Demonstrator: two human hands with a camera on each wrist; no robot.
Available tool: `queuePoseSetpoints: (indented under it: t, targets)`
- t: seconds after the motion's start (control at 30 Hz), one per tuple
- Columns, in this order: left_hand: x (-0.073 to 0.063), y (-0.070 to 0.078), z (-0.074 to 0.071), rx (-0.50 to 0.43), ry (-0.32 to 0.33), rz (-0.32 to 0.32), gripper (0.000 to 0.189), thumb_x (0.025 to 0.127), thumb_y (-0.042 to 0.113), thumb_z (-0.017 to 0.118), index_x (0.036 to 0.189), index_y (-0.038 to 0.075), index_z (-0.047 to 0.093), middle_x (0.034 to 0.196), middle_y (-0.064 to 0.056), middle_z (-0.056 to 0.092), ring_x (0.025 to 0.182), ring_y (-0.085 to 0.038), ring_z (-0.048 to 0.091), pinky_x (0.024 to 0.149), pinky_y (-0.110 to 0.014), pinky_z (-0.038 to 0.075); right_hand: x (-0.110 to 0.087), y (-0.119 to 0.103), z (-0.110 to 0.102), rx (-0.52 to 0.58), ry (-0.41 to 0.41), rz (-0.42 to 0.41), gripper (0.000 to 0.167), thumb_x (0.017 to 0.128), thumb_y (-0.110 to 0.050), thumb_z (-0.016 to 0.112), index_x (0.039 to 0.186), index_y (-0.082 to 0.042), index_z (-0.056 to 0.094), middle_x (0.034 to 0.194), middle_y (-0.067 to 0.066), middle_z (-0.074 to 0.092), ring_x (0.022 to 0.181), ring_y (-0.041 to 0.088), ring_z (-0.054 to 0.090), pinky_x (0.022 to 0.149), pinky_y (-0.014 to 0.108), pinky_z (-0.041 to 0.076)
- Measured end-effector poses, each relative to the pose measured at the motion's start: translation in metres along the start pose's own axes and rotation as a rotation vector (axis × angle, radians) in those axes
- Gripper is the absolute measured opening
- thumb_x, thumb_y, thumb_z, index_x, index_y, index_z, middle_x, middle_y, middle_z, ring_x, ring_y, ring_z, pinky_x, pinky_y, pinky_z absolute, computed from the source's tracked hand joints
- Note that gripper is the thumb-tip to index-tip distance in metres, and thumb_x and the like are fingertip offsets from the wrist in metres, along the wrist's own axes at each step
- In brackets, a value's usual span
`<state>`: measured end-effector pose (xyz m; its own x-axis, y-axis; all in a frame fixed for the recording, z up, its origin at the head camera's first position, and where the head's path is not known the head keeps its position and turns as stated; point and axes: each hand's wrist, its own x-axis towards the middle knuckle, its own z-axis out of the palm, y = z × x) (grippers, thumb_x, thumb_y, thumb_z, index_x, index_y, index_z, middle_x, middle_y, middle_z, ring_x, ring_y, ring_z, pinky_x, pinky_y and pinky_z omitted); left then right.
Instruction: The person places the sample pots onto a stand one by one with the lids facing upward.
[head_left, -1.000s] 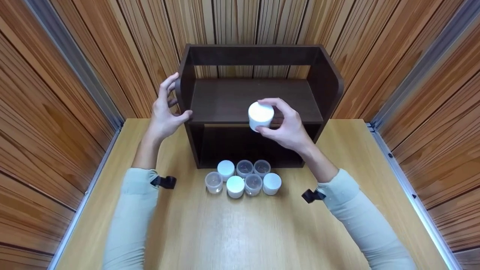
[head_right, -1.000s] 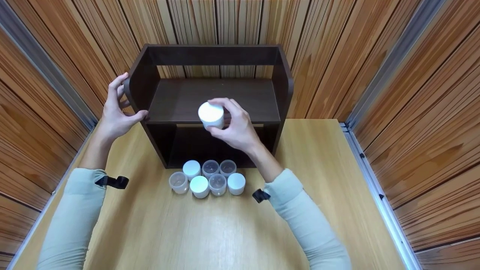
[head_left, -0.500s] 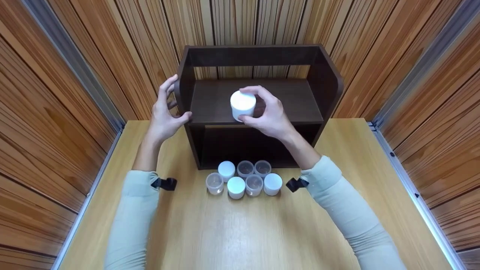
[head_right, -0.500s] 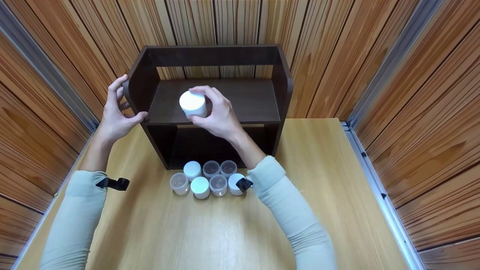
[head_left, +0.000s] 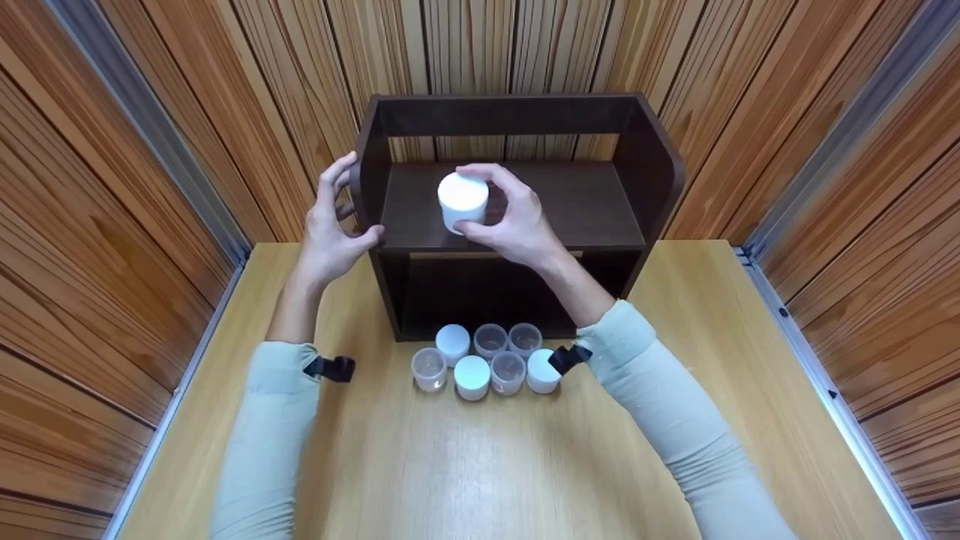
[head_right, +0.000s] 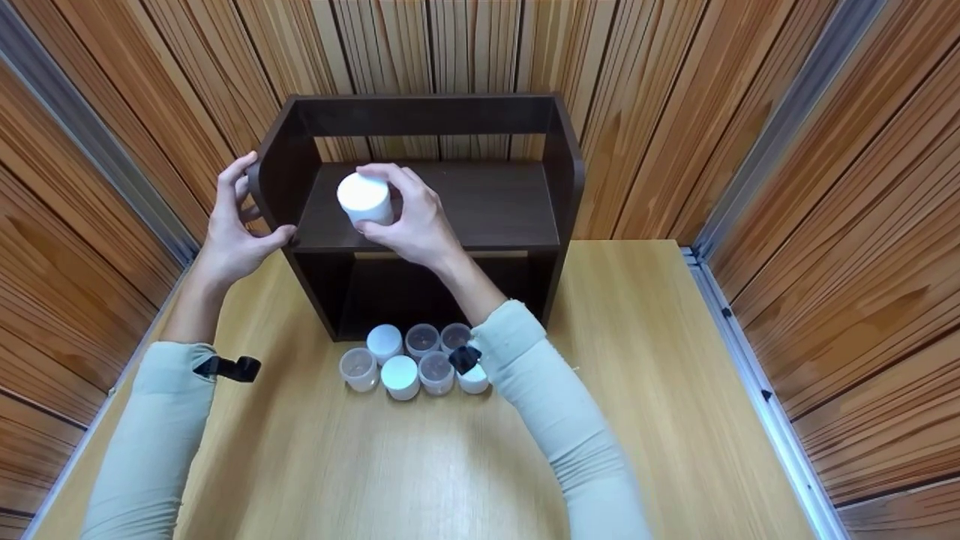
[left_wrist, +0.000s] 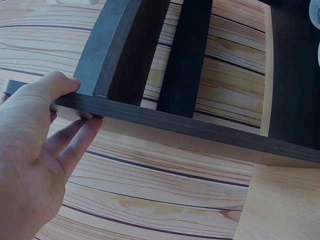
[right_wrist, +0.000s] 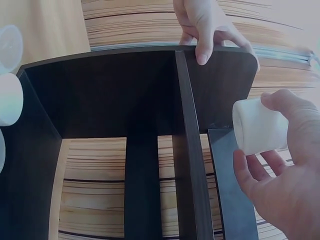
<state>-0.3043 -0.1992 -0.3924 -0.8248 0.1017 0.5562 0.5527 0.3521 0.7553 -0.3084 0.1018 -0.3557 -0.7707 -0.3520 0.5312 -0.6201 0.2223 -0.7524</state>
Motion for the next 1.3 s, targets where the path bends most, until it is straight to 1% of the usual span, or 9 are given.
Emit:
queuePoseSetpoints:
  t: [0.1,0.33,0.53,0.7,0.93,1.2,1.3]
  targets:
    - [-0.001,0.000,0.000,0.000,-0.003,-0.008,0.096,0.092,-0.010,0.079,0.172,0.016,0.032,0.165,-0.010,0.057,0.160,-0.022,0.047,0.131,-0.065,0.048,0.006,0.000,0.003,0.006,0.008,0.004,0.068,0.087,-0.003,0.090,0.150,0.001,0.064,0.149,0.021,0.069,0.139,0.033,0.064,0.118,0.039,0.051]
    - [0.000,0.000,0.002,0.006,-0.005,-0.015,0.095,0.092,-0.009,0.079,0.171,0.016,0.032,0.165,-0.010,0.056,0.160,-0.023,0.047,0.131,-0.065,0.048,0.022,-0.002,0.005,-0.008,0.008,0.002,0.069,0.087,-0.004,0.090,0.151,0.001,0.064,0.150,0.020,0.071,0.143,0.032,0.063,0.130,0.044,0.043]
    - [0.000,0.001,0.002,-0.001,-0.001,-0.013,0.096,0.091,-0.011,0.079,0.171,0.015,0.032,0.165,-0.011,0.057,0.159,-0.024,0.048,0.131,-0.064,0.048,0.038,-0.004,0.007,-0.016,0.032,0.001,0.069,0.087,-0.005,0.091,0.151,0.000,0.065,0.150,0.018,0.072,0.143,0.029,0.063,0.131,0.039,0.039]
    - [-0.001,0.003,0.003,-0.006,-0.002,-0.018,0.096,0.091,-0.011,0.079,0.171,0.015,0.032,0.166,-0.011,0.056,0.160,-0.025,0.048,0.132,-0.064,0.048,0.050,-0.005,0.009,-0.030,0.043,0.014,0.069,0.088,-0.005,0.091,0.151,-0.003,0.065,0.151,0.016,0.071,0.143,0.027,0.063,0.129,0.038,0.042]
    - [0.000,0.003,0.005,-0.015,-0.010,-0.017,0.096,0.091,-0.011,0.079,0.171,0.014,0.032,0.167,-0.011,0.055,0.160,-0.025,0.048,0.132,-0.063,0.047,0.061,-0.001,0.014,-0.034,0.058,0.060,0.069,0.088,-0.005,0.092,0.152,-0.006,0.066,0.151,0.014,0.072,0.144,0.025,0.062,0.126,0.035,0.042]
    - [0.001,0.003,0.001,-0.001,0.004,-0.017,0.095,0.092,-0.011,0.078,0.171,0.015,0.032,0.168,-0.010,0.053,0.161,-0.025,0.048,0.132,-0.064,0.047,0.078,0.006,0.025,-0.004,0.054,0.093,0.067,0.089,-0.002,0.090,0.151,-0.005,0.065,0.151,0.016,0.071,0.143,0.026,0.062,0.131,0.043,0.043]
    - [0.001,0.002,0.001,-0.003,0.001,-0.018,0.095,0.092,-0.011,0.078,0.171,0.014,0.031,0.169,-0.011,0.052,0.160,-0.025,0.048,0.132,-0.063,0.048,0.083,0.008,0.028,0.014,0.051,0.113,0.067,0.090,-0.001,0.089,0.152,-0.005,0.064,0.151,0.017,0.070,0.142,0.027,0.063,0.130,0.046,0.045]
